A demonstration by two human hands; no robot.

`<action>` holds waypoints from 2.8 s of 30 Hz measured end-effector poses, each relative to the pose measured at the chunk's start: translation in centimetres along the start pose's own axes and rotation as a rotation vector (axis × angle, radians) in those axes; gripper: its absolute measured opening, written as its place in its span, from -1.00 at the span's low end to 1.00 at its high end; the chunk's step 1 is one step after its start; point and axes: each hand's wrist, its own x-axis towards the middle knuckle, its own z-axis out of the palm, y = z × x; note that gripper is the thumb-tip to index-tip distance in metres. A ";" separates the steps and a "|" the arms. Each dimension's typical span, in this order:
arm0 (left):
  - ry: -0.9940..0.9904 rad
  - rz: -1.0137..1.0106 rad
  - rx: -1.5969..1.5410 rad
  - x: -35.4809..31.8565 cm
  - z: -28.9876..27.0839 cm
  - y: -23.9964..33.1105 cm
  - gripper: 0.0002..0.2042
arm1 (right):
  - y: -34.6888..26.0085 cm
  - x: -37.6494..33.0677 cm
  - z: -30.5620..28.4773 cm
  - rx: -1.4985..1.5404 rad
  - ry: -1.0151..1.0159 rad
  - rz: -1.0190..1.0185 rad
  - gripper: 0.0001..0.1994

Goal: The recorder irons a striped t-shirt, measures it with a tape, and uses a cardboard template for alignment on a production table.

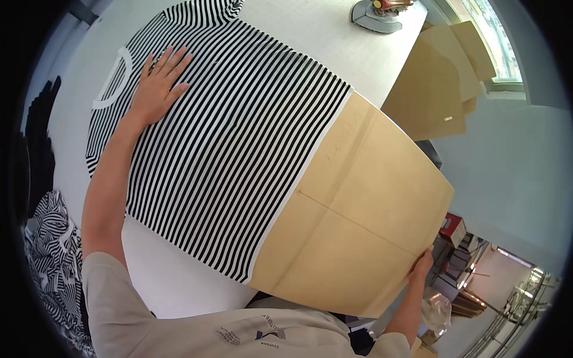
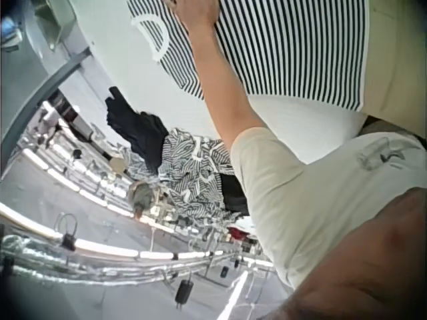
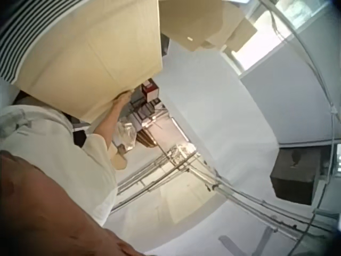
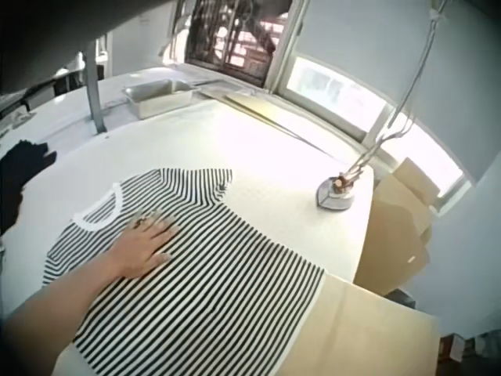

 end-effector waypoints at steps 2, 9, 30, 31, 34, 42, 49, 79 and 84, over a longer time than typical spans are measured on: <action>-0.050 -0.013 0.068 -0.9 -0.3 0.4 -0.42 | -0.7 -0.9 -1.1 -0.147 -0.100 -0.203 -0.36; 0.294 -0.312 -0.656 -8.8 -14.8 12.1 -0.59 | 2.4 13.5 -13.8 0.024 -0.082 -0.095 -0.31; 0.958 -1.309 -1.654 -34.4 -34.4 28.3 -0.48 | -10.0 -46.7 21.5 -0.084 -1.953 -0.511 -0.56; 1.041 -1.343 -1.647 -35.8 -34.9 25.3 -0.49 | -9.6 -48.2 20.2 -0.229 -1.955 -0.936 -0.56; 1.252 -1.395 -1.536 -39.3 -38.8 14.3 -0.56 | -9.5 -48.0 19.7 -0.474 -2.102 -1.493 -0.52; 1.483 -1.499 -1.449 -47.7 -34.6 -5.9 -0.57 | -12.3 -33.9 22.8 -0.697 -1.642 -1.116 -0.63; 1.590 -1.965 -0.935 -46.8 -31.9 -8.3 -0.64 | -15.5 -24.6 21.3 -0.677 -1.355 -0.805 -0.69; 0.631 -2.352 -1.185 -17.8 -25.5 34.9 -0.69 | -32.1 -9.8 40.4 -0.709 -1.351 -1.046 -0.68; 0.365 -2.316 -1.230 -19.6 -24.4 35.4 -0.79 | -31.3 -9.1 40.4 -0.799 -1.308 -1.146 -0.70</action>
